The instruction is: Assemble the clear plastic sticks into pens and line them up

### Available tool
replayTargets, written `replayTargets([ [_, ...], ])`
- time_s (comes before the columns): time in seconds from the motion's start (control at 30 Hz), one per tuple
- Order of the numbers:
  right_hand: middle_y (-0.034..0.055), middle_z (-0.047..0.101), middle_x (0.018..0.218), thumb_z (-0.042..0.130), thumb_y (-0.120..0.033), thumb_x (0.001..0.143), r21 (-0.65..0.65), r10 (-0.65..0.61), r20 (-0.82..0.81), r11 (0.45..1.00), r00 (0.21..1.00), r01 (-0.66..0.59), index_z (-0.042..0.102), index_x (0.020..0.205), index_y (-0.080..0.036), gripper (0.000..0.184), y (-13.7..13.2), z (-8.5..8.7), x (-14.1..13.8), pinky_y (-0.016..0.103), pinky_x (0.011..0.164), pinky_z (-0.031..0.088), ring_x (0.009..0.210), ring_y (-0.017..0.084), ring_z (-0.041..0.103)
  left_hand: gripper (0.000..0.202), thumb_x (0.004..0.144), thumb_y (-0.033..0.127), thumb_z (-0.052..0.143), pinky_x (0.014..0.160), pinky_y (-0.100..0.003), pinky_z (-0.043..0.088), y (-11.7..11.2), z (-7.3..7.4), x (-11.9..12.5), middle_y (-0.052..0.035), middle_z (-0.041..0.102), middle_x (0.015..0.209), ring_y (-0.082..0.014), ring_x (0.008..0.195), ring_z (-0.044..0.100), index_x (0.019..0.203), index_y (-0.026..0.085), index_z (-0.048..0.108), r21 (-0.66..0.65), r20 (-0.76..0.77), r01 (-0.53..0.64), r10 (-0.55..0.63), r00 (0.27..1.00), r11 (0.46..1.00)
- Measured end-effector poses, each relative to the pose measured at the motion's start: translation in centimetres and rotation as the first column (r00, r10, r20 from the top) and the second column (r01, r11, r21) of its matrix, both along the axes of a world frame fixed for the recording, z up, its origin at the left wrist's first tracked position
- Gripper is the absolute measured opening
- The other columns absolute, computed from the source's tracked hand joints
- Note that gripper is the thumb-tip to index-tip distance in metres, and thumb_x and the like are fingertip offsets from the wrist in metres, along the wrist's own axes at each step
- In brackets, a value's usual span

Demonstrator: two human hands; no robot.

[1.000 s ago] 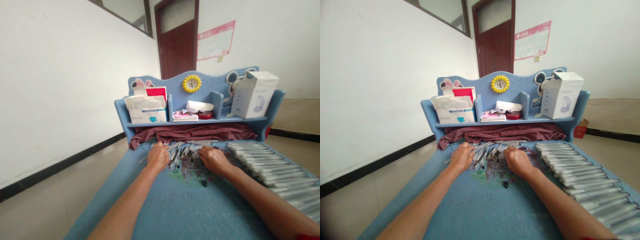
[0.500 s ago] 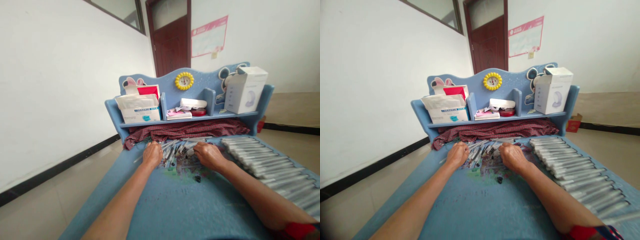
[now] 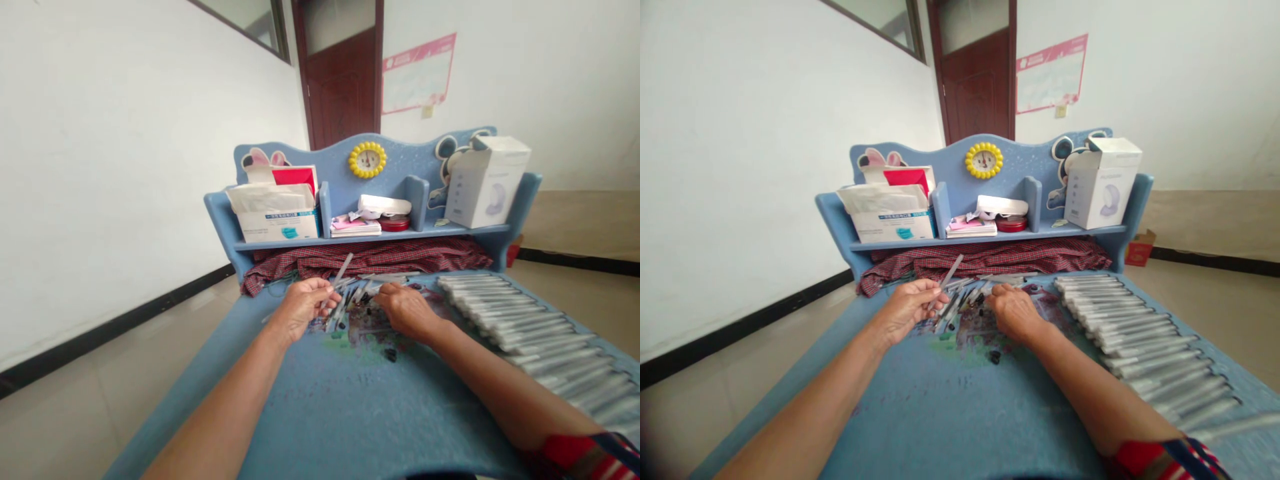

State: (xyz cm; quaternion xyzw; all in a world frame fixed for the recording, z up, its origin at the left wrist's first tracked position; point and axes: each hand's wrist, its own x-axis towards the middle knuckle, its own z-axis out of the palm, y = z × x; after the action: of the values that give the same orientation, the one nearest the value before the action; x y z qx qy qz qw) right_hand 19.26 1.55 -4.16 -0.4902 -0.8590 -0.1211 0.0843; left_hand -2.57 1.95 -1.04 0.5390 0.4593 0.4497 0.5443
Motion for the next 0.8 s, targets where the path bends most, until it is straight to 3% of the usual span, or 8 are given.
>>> replayTargets([
  [0.23, 0.0112, 0.059, 0.095, 0.034, -0.011, 0.083, -0.045, 0.004, 0.085, 0.999, 0.996, 0.0, 0.061, 0.095, -0.016, 0.03, 0.2, -0.1, -0.5, 0.031, 0.075, 0.038, 0.092, 0.022, 0.051, 0.029, 0.071, 0.008, 0.058, 0.05, -0.019, 0.045, -0.2, 0.4, 0.2, -0.0062, 0.065, 0.069, -0.0103, 0.055, 0.058, 0.099, 0.011, 0.054, -0.052, 0.234, 0.043, -0.029, 0.972, 0.998],
  [0.33, 0.0119, 0.06, 0.094, 0.034, -0.009, 0.083, -0.054, 0.003, 0.123, 0.999, 0.992, 0.003, 0.061, 0.092, -0.016, 0.029, 0.1, 0.1, -0.5, 0.032, 0.074, 0.039, 0.091, 0.023, 0.053, 0.027, 0.071, 0.007, 0.058, 0.051, -0.02, 0.046, -0.2, 0.4, 0.3, -0.0073, 0.065, 0.071, -0.0107, 0.056, 0.059, 0.098, 0.01, 0.055, -0.063, 0.271, 0.072, -0.053, 0.961, 0.995],
  [0.8, 0.0138, 0.06, 0.096, 0.042, -0.011, 0.075, -0.093, 0.04, 0.113, 0.995, 0.993, -0.03, 0.062, 0.091, -0.013, 0.026, -0.7, 1.1, -0.5, 0.03, 0.072, 0.041, 0.09, 0.023, 0.054, 0.023, 0.069, 0.009, 0.061, 0.053, -0.019, 0.045, -0.6, 0.1, 0.5, -0.0067, 0.066, 0.069, -0.0089, 0.055, 0.058, 0.092, 0.01, 0.058, -0.084, 0.159, 0.116, -0.101, 0.982, 0.99],
])
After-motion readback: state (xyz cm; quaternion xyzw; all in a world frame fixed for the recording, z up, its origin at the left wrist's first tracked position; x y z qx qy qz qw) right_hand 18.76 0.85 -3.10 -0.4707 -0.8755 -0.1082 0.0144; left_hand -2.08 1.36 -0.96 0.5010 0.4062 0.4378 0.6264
